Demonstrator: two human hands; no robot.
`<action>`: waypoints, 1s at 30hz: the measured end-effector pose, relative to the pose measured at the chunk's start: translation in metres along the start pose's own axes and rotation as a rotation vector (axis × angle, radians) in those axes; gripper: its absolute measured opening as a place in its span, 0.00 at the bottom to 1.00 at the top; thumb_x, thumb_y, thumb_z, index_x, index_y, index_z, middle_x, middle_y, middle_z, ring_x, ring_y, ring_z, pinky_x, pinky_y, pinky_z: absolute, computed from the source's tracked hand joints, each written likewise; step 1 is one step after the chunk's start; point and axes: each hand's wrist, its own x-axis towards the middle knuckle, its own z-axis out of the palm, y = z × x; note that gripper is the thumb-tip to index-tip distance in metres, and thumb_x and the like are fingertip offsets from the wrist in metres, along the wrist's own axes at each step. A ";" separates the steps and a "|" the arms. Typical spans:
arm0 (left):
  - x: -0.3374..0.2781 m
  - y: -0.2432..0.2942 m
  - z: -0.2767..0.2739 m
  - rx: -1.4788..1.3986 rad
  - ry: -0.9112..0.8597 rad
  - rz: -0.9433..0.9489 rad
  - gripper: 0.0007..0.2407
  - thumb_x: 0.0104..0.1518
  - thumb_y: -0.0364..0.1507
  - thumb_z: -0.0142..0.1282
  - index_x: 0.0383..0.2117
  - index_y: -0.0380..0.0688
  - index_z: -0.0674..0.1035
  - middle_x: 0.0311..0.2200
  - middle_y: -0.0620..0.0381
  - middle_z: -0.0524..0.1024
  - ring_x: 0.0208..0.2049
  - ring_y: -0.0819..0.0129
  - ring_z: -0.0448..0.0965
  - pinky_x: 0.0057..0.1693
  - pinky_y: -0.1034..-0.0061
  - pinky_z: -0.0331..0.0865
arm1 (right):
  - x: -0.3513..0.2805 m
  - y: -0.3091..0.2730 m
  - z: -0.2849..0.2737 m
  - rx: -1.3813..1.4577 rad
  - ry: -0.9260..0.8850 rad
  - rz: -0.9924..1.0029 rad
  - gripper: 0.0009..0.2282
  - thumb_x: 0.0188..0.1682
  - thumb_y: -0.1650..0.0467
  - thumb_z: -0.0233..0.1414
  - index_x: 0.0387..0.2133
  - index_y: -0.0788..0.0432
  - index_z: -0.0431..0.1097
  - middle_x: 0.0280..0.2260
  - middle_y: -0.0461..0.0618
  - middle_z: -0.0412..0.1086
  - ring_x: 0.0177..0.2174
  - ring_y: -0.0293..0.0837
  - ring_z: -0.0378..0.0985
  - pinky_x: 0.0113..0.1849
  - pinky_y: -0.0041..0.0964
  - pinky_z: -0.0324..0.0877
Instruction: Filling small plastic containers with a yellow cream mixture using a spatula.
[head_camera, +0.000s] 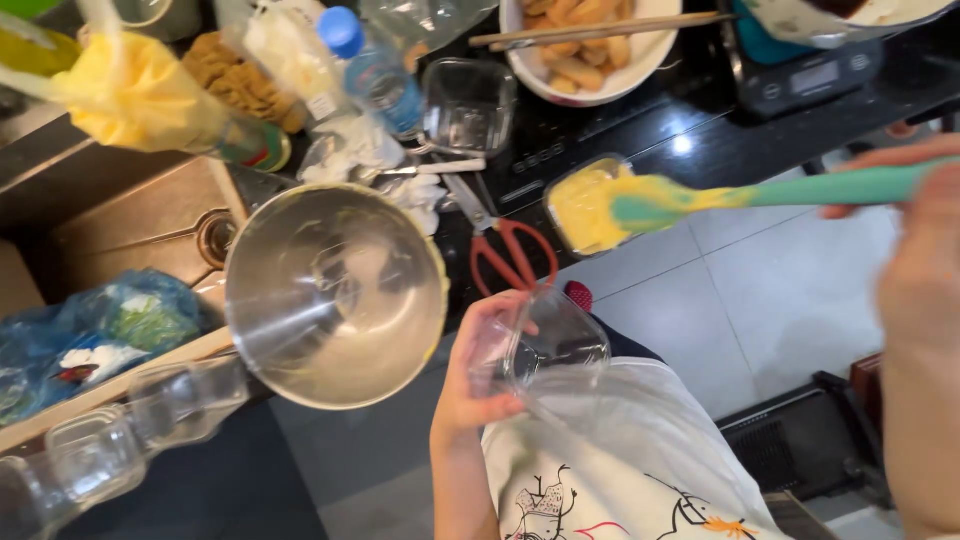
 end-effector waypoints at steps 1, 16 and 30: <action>0.006 -0.018 -0.001 -0.005 -0.027 -0.036 0.42 0.36 0.37 0.75 0.62 0.35 0.67 0.63 0.48 0.66 0.57 0.58 0.71 0.61 0.69 0.62 | 0.012 -0.016 0.025 -0.066 -0.026 -0.024 0.14 0.72 0.67 0.39 0.48 0.70 0.62 0.41 0.55 0.72 0.35 0.41 0.78 0.42 0.32 0.71; 0.051 -0.078 -0.006 0.041 -0.084 -0.126 0.40 0.34 0.41 0.69 0.61 0.39 0.70 0.75 0.41 0.53 0.53 0.58 0.78 0.52 0.74 0.60 | 0.071 0.027 0.069 -0.152 -0.241 -0.018 0.09 0.70 0.73 0.44 0.45 0.72 0.66 0.36 0.56 0.74 0.33 0.39 0.79 0.38 0.29 0.74; 0.058 -0.070 -0.005 0.029 -0.150 -0.223 0.39 0.33 0.40 0.67 0.60 0.41 0.71 0.77 0.41 0.51 0.54 0.59 0.79 0.54 0.74 0.59 | 0.054 0.092 0.062 0.238 -0.103 0.315 0.11 0.70 0.68 0.41 0.48 0.65 0.64 0.39 0.61 0.73 0.36 0.46 0.77 0.42 0.39 0.74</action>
